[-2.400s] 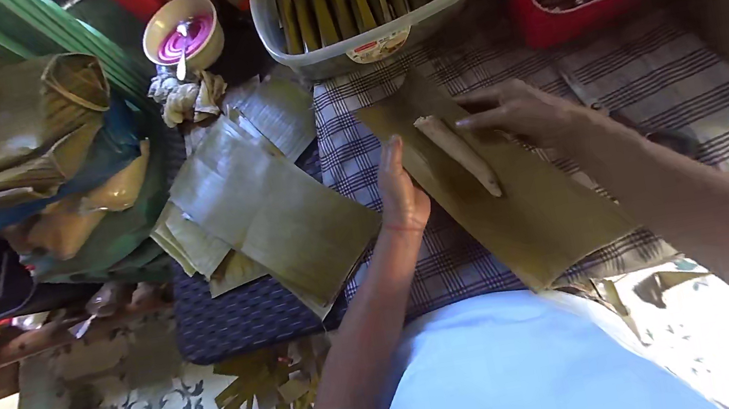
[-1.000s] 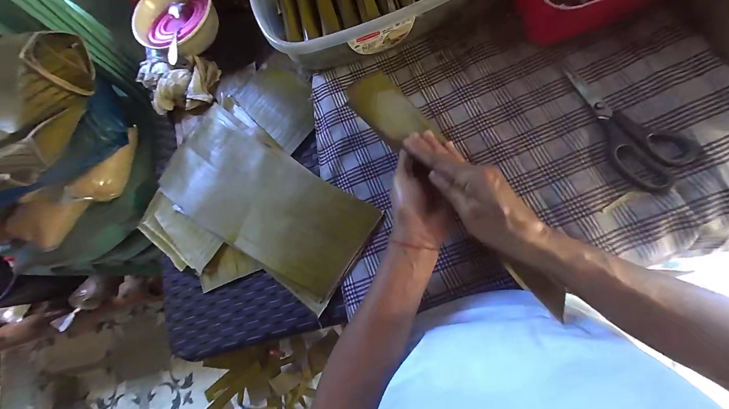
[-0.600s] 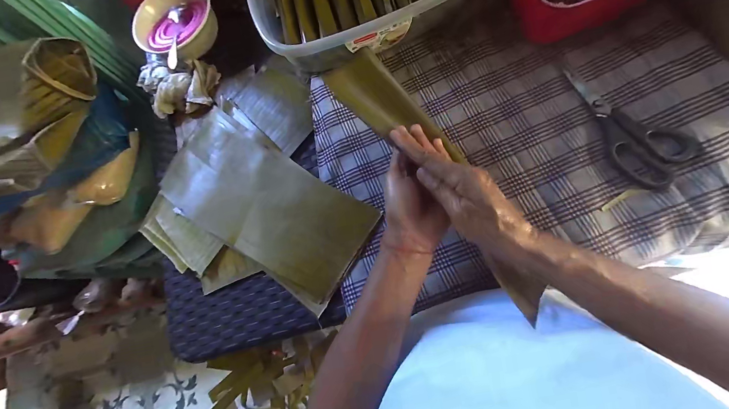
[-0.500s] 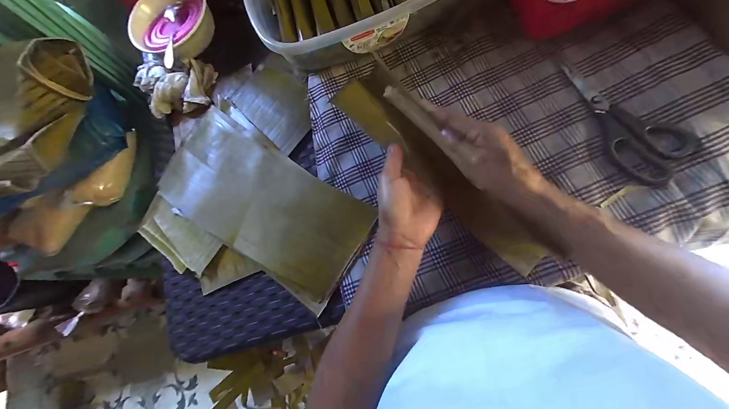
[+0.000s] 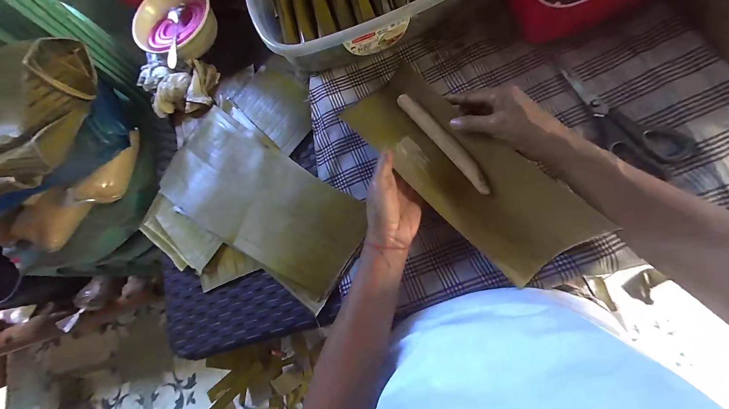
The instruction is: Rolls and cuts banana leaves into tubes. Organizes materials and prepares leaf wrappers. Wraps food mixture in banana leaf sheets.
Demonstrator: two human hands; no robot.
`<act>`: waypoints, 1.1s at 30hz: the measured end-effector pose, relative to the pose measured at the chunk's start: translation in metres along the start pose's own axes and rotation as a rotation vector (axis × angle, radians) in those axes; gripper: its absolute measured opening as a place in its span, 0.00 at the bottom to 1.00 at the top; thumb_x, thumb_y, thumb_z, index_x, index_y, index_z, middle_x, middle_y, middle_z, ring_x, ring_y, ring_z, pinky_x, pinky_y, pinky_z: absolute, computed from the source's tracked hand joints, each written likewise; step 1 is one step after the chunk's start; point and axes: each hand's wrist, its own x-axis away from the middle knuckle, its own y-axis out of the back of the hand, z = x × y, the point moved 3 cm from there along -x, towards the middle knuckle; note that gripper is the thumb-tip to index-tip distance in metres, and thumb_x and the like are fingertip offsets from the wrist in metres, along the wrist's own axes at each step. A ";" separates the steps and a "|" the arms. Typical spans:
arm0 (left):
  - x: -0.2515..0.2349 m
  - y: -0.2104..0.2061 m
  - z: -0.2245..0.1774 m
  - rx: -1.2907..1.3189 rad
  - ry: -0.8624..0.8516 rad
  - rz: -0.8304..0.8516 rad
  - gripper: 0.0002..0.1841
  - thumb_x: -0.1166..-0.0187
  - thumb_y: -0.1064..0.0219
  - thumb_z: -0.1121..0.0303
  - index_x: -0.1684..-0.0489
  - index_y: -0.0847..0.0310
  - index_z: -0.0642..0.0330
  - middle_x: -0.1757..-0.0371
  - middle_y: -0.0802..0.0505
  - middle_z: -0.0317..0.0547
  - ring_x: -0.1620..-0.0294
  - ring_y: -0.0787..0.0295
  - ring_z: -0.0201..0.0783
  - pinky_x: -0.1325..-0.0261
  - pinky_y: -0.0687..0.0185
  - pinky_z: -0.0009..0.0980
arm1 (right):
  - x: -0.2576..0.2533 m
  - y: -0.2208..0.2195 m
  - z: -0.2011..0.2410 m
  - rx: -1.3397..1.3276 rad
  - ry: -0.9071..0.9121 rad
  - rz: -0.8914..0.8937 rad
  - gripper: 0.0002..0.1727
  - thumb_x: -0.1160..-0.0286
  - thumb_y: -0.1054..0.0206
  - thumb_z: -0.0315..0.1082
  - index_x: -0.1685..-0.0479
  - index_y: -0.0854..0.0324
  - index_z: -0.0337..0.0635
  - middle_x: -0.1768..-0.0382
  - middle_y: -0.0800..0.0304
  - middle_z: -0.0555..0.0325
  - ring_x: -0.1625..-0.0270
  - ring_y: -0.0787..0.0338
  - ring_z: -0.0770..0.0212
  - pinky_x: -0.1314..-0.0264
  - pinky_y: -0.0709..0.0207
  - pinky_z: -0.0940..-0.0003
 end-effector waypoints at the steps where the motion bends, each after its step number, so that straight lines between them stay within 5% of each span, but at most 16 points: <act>1: -0.006 0.001 -0.003 0.014 -0.025 -0.044 0.24 0.05 0.57 0.51 0.22 0.31 0.52 0.33 0.13 0.45 0.34 0.15 0.39 0.31 0.18 0.42 | -0.008 -0.002 0.002 0.062 0.007 0.027 0.16 0.15 0.34 0.35 0.37 0.14 0.35 0.48 0.08 0.45 0.48 0.09 0.58 0.38 0.18 0.54; 2: -0.013 0.001 -0.006 0.047 -0.048 -0.092 0.23 0.05 0.58 0.54 0.21 0.32 0.54 0.33 0.14 0.47 0.33 0.15 0.40 0.30 0.19 0.43 | -0.013 -0.006 0.004 0.094 0.008 0.057 0.14 0.14 0.36 0.36 0.48 0.12 0.34 0.56 0.09 0.45 0.55 0.12 0.56 0.44 0.20 0.50; 4: -0.021 -0.002 -0.010 0.103 -0.060 -0.154 0.21 0.04 0.59 0.58 0.24 0.32 0.56 0.37 0.13 0.48 0.36 0.15 0.40 0.32 0.19 0.43 | -0.011 -0.010 0.011 0.018 -0.004 0.074 0.14 0.12 0.39 0.37 0.53 0.10 0.36 0.61 0.09 0.53 0.60 0.13 0.64 0.50 0.19 0.59; 7: -0.024 -0.006 -0.013 0.165 -0.026 -0.128 0.20 0.04 0.60 0.56 0.29 0.30 0.54 0.41 0.12 0.45 0.39 0.13 0.39 0.34 0.17 0.41 | 0.013 -0.005 0.027 -0.304 -0.016 -0.031 0.12 0.13 0.40 0.33 0.51 0.10 0.41 0.62 0.07 0.66 0.61 0.10 0.78 0.52 0.14 0.76; 13: -0.015 -0.025 -0.023 0.157 -0.056 0.051 0.23 0.03 0.66 0.53 0.24 0.34 0.52 0.36 0.14 0.44 0.34 0.16 0.38 0.29 0.21 0.40 | 0.005 0.013 0.017 -0.476 -0.114 -0.155 0.14 0.09 0.46 0.38 0.41 0.15 0.47 0.61 0.07 0.70 0.61 0.09 0.79 0.56 0.13 0.77; 17: -0.007 -0.044 -0.036 0.129 -0.103 0.099 0.22 0.03 0.65 0.55 0.26 0.32 0.56 0.37 0.14 0.46 0.34 0.16 0.38 0.28 0.22 0.38 | -0.005 0.013 0.015 -0.560 -0.066 -0.017 0.25 0.05 0.56 0.42 0.14 0.34 0.52 0.39 0.11 0.68 0.43 0.10 0.78 0.40 0.15 0.76; 21: -0.014 -0.053 -0.044 0.117 -0.078 0.076 0.23 0.03 0.64 0.55 0.24 0.33 0.57 0.34 0.15 0.48 0.31 0.17 0.40 0.25 0.23 0.41 | -0.001 0.008 0.040 -0.584 0.034 0.001 0.25 0.06 0.56 0.38 0.15 0.31 0.50 0.35 0.11 0.67 0.39 0.11 0.77 0.35 0.16 0.75; 23: -0.018 -0.058 -0.047 0.135 -0.055 0.053 0.24 0.03 0.64 0.54 0.24 0.32 0.55 0.34 0.13 0.46 0.31 0.16 0.40 0.27 0.21 0.41 | 0.008 -0.009 0.062 -0.420 0.170 -0.048 0.24 0.08 0.53 0.32 0.17 0.29 0.42 0.27 0.15 0.67 0.29 0.18 0.81 0.26 0.25 0.81; 25: -0.020 -0.062 -0.047 0.166 -0.044 0.045 0.23 0.04 0.64 0.53 0.29 0.28 0.54 0.39 0.12 0.42 0.37 0.14 0.36 0.33 0.19 0.37 | 0.009 -0.034 0.066 -0.048 0.434 -0.094 0.26 0.09 0.53 0.31 0.15 0.31 0.36 0.13 0.31 0.54 0.08 0.39 0.64 0.05 0.51 0.68; 27: -0.020 -0.062 -0.049 0.175 -0.035 0.063 0.24 0.04 0.66 0.53 0.27 0.30 0.55 0.37 0.13 0.43 0.35 0.15 0.35 0.30 0.21 0.36 | 0.001 -0.043 0.060 0.204 0.507 -0.158 0.27 0.07 0.55 0.34 0.13 0.32 0.37 0.11 0.36 0.47 0.05 0.46 0.48 0.03 0.59 0.52; 29: -0.023 -0.053 -0.047 0.161 -0.041 0.056 0.24 0.03 0.66 0.54 0.24 0.33 0.56 0.35 0.14 0.46 0.33 0.17 0.38 0.28 0.22 0.39 | -0.015 -0.035 0.046 0.110 0.341 -0.114 0.26 0.06 0.54 0.34 0.13 0.32 0.40 0.11 0.35 0.52 0.07 0.41 0.57 0.05 0.52 0.59; 31: -0.030 -0.038 -0.040 0.160 -0.049 0.016 0.23 0.03 0.64 0.54 0.23 0.34 0.56 0.34 0.14 0.47 0.31 0.17 0.40 0.27 0.22 0.41 | -0.022 -0.024 0.034 -0.170 0.101 -0.076 0.23 0.08 0.47 0.33 0.18 0.26 0.40 0.21 0.21 0.54 0.21 0.22 0.70 0.19 0.32 0.70; 33: -0.030 -0.025 -0.028 0.149 -0.062 -0.035 0.22 0.04 0.59 0.55 0.19 0.35 0.53 0.31 0.15 0.47 0.30 0.18 0.41 0.26 0.23 0.42 | -0.014 -0.016 0.020 -0.313 0.013 0.009 0.25 0.13 0.42 0.29 0.16 0.28 0.42 0.26 0.17 0.53 0.31 0.15 0.71 0.27 0.23 0.72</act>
